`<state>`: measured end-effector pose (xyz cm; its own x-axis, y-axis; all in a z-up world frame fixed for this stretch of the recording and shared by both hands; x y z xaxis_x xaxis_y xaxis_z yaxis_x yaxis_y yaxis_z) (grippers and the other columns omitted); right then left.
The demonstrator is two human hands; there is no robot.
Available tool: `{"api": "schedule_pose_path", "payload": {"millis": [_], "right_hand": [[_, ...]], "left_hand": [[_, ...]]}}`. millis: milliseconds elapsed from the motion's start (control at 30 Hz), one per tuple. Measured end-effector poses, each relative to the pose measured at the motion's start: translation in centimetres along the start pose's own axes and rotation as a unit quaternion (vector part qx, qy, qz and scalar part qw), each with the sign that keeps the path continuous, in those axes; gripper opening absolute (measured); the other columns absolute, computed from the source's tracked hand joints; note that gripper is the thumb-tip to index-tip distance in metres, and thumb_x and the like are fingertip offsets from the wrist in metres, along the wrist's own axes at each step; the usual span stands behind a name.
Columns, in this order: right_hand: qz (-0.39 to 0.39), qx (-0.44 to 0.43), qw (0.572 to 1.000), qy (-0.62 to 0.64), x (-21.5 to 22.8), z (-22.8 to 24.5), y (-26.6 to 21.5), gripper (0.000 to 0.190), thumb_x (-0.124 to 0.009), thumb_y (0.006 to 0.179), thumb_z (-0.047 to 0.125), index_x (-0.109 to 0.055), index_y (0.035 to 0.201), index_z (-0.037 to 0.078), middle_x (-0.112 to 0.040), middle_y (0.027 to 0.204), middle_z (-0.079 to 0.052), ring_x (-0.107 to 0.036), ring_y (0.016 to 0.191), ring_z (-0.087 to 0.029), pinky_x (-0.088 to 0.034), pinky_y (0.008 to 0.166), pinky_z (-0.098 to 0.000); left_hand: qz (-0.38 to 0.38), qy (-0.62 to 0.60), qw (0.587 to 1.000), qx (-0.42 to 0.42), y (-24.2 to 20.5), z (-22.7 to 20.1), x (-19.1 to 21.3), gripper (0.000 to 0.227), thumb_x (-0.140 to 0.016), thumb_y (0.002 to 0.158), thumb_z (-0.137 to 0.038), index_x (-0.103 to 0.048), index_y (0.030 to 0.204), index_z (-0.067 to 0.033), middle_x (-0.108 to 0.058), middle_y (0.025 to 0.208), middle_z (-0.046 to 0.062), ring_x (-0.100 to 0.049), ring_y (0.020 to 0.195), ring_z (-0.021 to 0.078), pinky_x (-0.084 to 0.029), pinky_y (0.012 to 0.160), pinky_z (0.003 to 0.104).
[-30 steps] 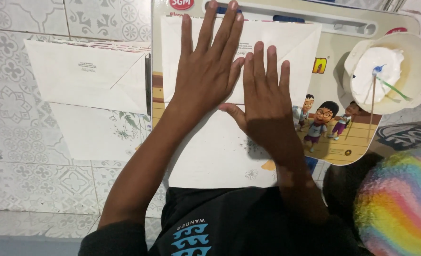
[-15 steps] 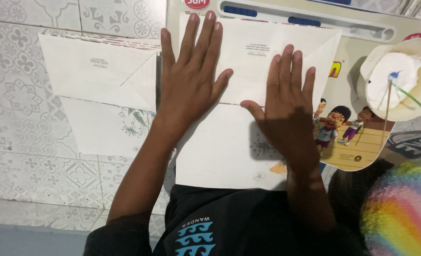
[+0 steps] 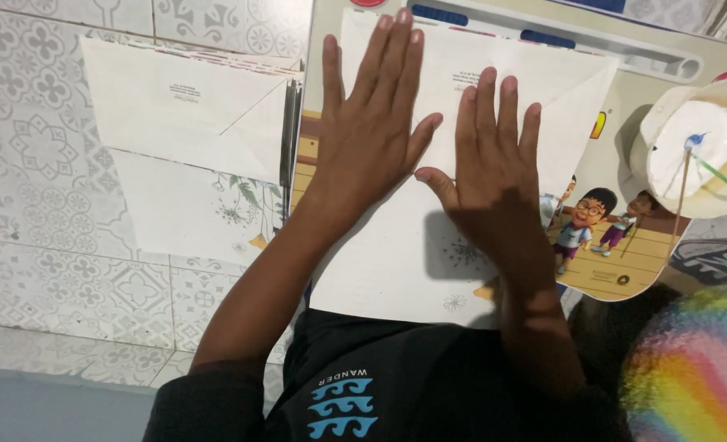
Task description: Applying glue to paper components and folding them to assemble a decorative paper craft.
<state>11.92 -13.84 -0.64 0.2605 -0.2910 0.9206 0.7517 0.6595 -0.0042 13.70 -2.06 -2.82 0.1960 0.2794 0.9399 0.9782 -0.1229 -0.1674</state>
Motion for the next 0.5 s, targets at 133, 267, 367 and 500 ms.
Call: {"api": "schedule_pose_path", "payload": {"millis": [133,267,367,500], "right_hand": [[-0.014,0.012,1.000,-0.006,0.3,0.2,0.1,0.085,-0.076,0.106,0.036,-0.035,0.154,-0.021,-0.020,0.159,-0.042,-0.019,0.151,-0.055,-0.015,0.123,-0.0727],[-0.006,0.017,0.999,-0.027,0.5,0.5,0.0,0.083,-0.076,0.109,0.036,-0.036,0.154,-0.020,-0.019,0.160,-0.041,-0.019,0.152,-0.052,-0.016,0.124,-0.0709],[-0.008,0.015,0.999,-0.031,0.4,0.3,0.0,0.084,-0.077,0.108,0.037,-0.035,0.154,-0.019,-0.021,0.160,-0.041,-0.020,0.152,-0.051,-0.018,0.124,-0.0704],[-0.012,0.031,0.998,-0.044,0.0,0.0,-0.3,0.089,-0.083,0.106,0.036,-0.033,0.154,-0.020,-0.020,0.159,-0.041,-0.022,0.151,-0.054,-0.021,0.124,-0.0715]], "left_hand": [[-0.003,0.019,0.999,0.035,-0.1,0.9,-0.1,0.091,-0.066,0.119,-0.062,-0.014,0.165,-0.0023,-0.008,0.171,0.020,-0.001,0.157,0.0298,0.011,0.120,0.064],[0.007,0.020,0.999,0.042,0.1,1.3,0.4,0.095,-0.069,0.116,-0.062,-0.013,0.164,-0.0010,-0.010,0.171,0.021,0.000,0.154,0.0332,0.009,0.119,0.065],[0.027,0.013,0.999,0.043,0.1,1.8,0.6,0.096,-0.066,0.115,-0.065,-0.012,0.165,-0.0035,-0.008,0.172,0.019,0.004,0.152,0.0329,0.011,0.118,0.064],[0.084,-0.004,0.992,0.093,-0.1,3.9,1.5,0.064,-0.036,0.117,-0.052,-0.011,0.168,-0.0215,0.003,0.171,0.008,0.005,0.156,0.0199,0.014,0.120,0.059]]}}
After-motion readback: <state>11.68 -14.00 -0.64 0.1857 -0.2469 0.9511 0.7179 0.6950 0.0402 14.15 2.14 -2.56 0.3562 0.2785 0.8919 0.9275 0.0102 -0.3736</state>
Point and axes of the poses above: each hand's wrist, its own y-axis towards the middle knuckle, its own x-axis out of the back of the hand, z = x × y, the point moved 9 cm from there along y, towards the middle knuckle
